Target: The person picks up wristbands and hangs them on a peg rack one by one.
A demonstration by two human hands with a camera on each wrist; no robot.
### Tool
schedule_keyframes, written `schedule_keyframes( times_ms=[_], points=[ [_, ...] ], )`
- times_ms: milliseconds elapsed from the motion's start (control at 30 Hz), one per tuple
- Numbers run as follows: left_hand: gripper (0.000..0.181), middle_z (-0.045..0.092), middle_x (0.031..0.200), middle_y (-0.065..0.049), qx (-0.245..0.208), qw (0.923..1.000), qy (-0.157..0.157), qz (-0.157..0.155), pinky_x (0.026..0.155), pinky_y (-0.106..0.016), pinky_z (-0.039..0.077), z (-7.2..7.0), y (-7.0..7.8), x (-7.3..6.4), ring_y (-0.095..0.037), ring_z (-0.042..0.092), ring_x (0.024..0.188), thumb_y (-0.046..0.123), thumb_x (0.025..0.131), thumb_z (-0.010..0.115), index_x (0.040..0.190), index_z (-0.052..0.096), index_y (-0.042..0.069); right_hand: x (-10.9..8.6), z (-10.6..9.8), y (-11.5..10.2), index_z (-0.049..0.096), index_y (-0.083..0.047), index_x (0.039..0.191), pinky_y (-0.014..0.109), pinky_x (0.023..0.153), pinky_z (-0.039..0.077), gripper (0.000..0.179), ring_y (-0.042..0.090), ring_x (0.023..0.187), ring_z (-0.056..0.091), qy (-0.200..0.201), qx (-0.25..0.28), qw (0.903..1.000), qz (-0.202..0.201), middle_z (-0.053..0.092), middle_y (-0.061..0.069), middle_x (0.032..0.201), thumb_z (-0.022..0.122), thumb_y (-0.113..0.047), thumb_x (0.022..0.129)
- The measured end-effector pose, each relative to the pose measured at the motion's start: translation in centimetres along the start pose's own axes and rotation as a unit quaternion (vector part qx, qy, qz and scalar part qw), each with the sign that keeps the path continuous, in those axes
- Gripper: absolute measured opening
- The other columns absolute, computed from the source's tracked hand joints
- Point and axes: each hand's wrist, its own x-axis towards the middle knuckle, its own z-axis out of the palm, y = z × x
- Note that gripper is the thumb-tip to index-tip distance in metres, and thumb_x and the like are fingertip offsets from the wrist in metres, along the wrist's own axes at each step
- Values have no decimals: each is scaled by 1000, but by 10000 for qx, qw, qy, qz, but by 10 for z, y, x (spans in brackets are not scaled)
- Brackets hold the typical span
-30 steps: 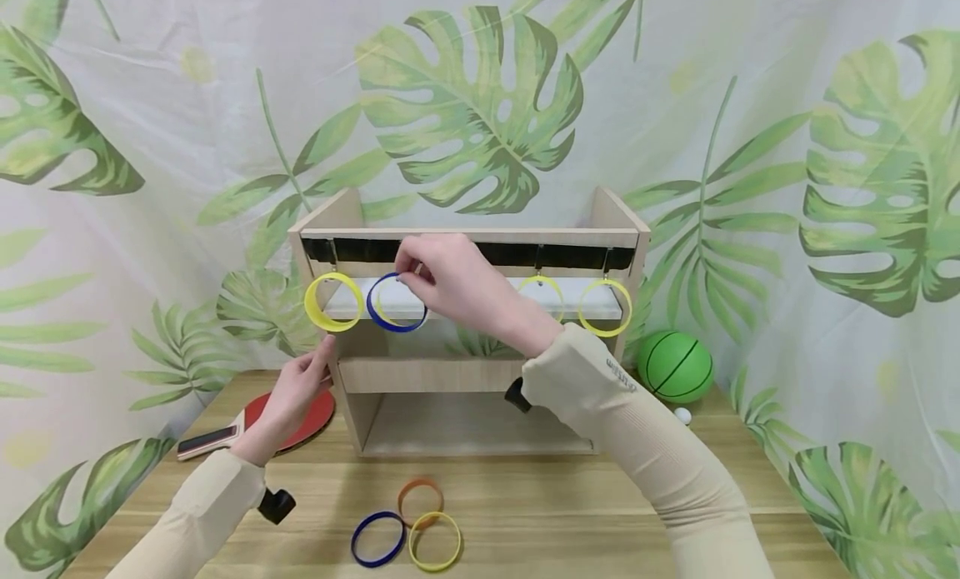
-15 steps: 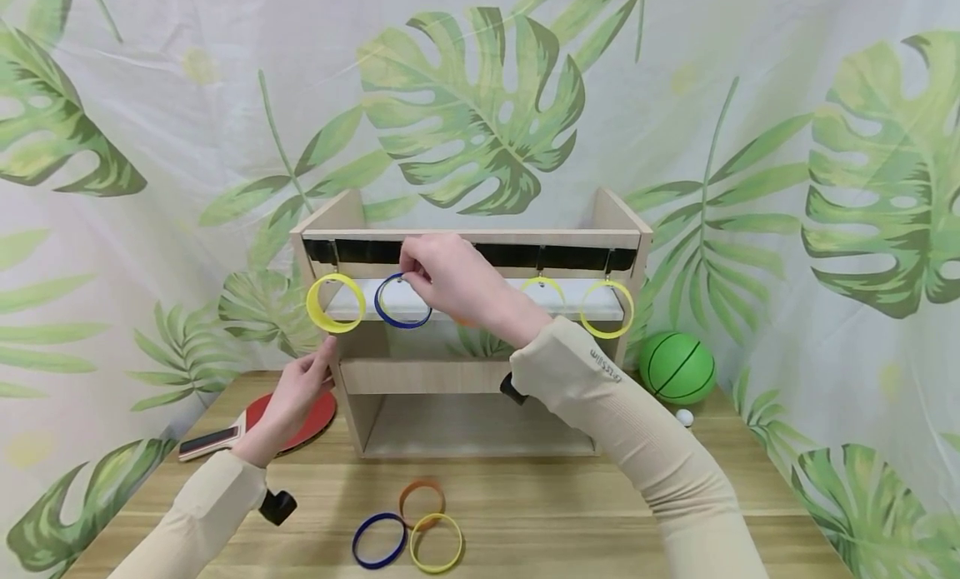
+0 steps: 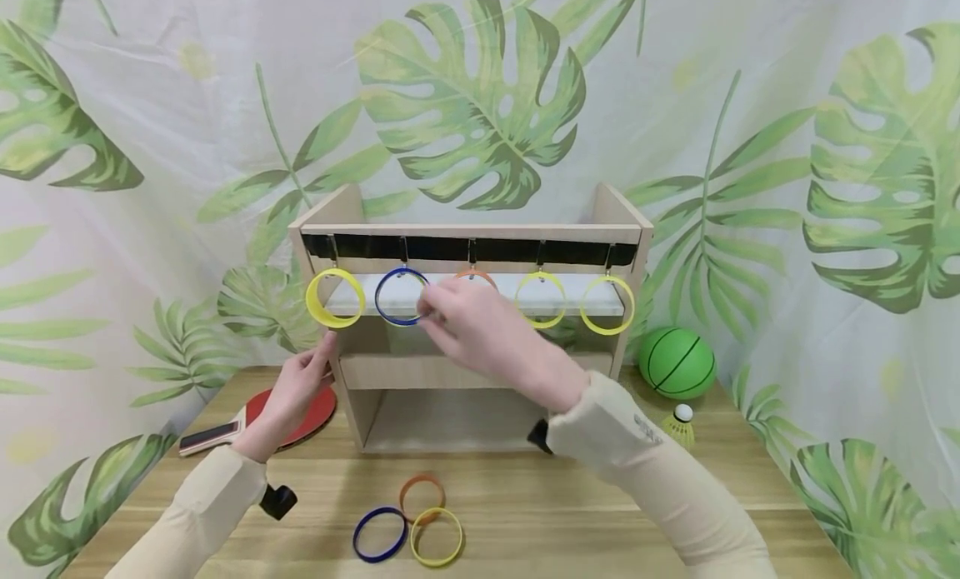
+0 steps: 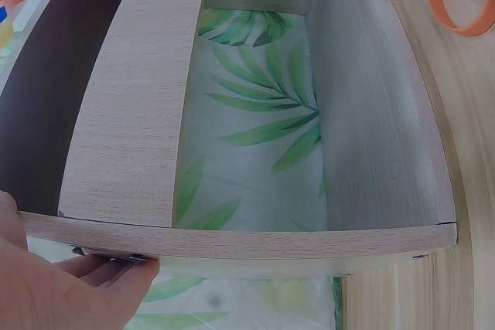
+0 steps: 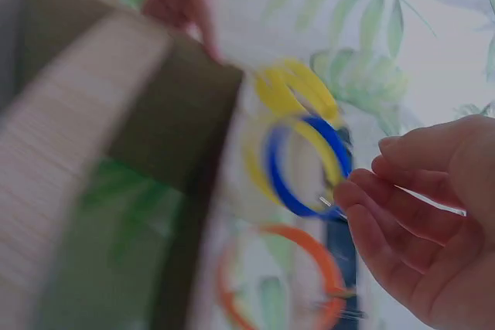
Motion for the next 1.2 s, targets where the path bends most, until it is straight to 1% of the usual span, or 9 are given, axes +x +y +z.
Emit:
schedule_keyframes(
  times_ms=[167, 333, 533, 733, 833, 933, 1033, 1100, 1200],
  points=[
    [51, 35, 157, -12, -31, 9999, -25, 97, 122, -47, 35, 0, 0, -1, -26, 36, 146, 55, 100, 48, 91, 60, 6, -56, 39, -6, 68, -7, 94, 7, 71, 54, 7, 8, 77, 67, -733, 240, 9966, 287, 71, 2, 90, 71, -6, 88],
    [55, 34, 158, -10, 23, 10000, 3, 34, 121, -46, 36, 0, -1, -1, -24, 36, 146, 55, 100, 47, 103, 63, 3, -112, 93, -9, 69, -7, 93, 1, 66, 50, 7, 7, 73, 68, -1512, 481, 9845, 754, 71, 3, 89, 73, -7, 87],
    [51, 35, 156, -10, -20, 10000, -5, -2, 122, -46, 35, 0, -2, -1, -23, 36, 145, 54, 100, 48, 94, 62, 6, -155, 143, -14, 68, -10, 89, -2, 62, 46, 4, 0, 73, 65, -2054, 726, 9717, 908, 71, 0, 86, 71, -7, 88],
    [54, 33, 159, -11, 40, 10000, -7, 29, 122, -46, 35, 0, 0, -1, -24, 35, 146, 54, 101, 47, 104, 63, 3, -169, 167, -9, 68, -12, 84, -2, 57, 39, 8, -6, 66, 52, -2125, 918, 9673, 1039, 68, -5, 78, 72, -5, 86],
    [62, 31, 161, -11, 128, 9999, -32, 47, 122, -47, 35, 0, 0, -1, -25, 33, 148, 55, 101, 46, 114, 61, -3, -170, 172, -8, 70, -13, 84, 0, 56, 39, 6, -8, 64, 47, -2318, 1071, 9586, 1257, 67, -7, 75, 73, -8, 87],
    [63, 30, 161, -11, 135, 9999, -40, 70, 122, -47, 35, 0, 2, -1, -26, 32, 148, 55, 101, 46, 118, 61, -3, -168, 176, -8, 72, -13, 85, 1, 56, 40, 5, -7, 65, 48, -2573, 1198, 9473, 1483, 66, -8, 75, 73, -11, 89],
    [55, 33, 159, -11, 71, 10000, -32, 55, 122, -47, 35, 0, 2, -1, -25, 34, 147, 54, 101, 47, 100, 62, 2, -169, 180, -8, 73, -12, 83, 1, 57, 39, 6, -6, 66, 48, -2672, 1195, 9444, 1496, 65, -8, 75, 72, -10, 89],
    [51, 34, 157, -11, 36, 10000, -24, 38, 122, -47, 35, 0, 1, -1, -25, 34, 146, 54, 101, 47, 89, 60, 6, -172, 182, -7, 72, -11, 81, 1, 57, 37, 7, -6, 66, 47, -2634, 1167, 9476, 1381, 64, -7, 73, 72, -8, 87],
    [50, 34, 156, -11, 10, 10000, -3, 18, 122, -47, 35, 0, 0, -1, -24, 35, 146, 54, 101, 47, 82, 56, 9, -175, 184, -5, 71, -11, 78, 0, 57, 34, 10, -6, 66, 43, -2481, 1148, 9555, 1106, 64, -7, 71, 71, -4, 85]
  ],
)
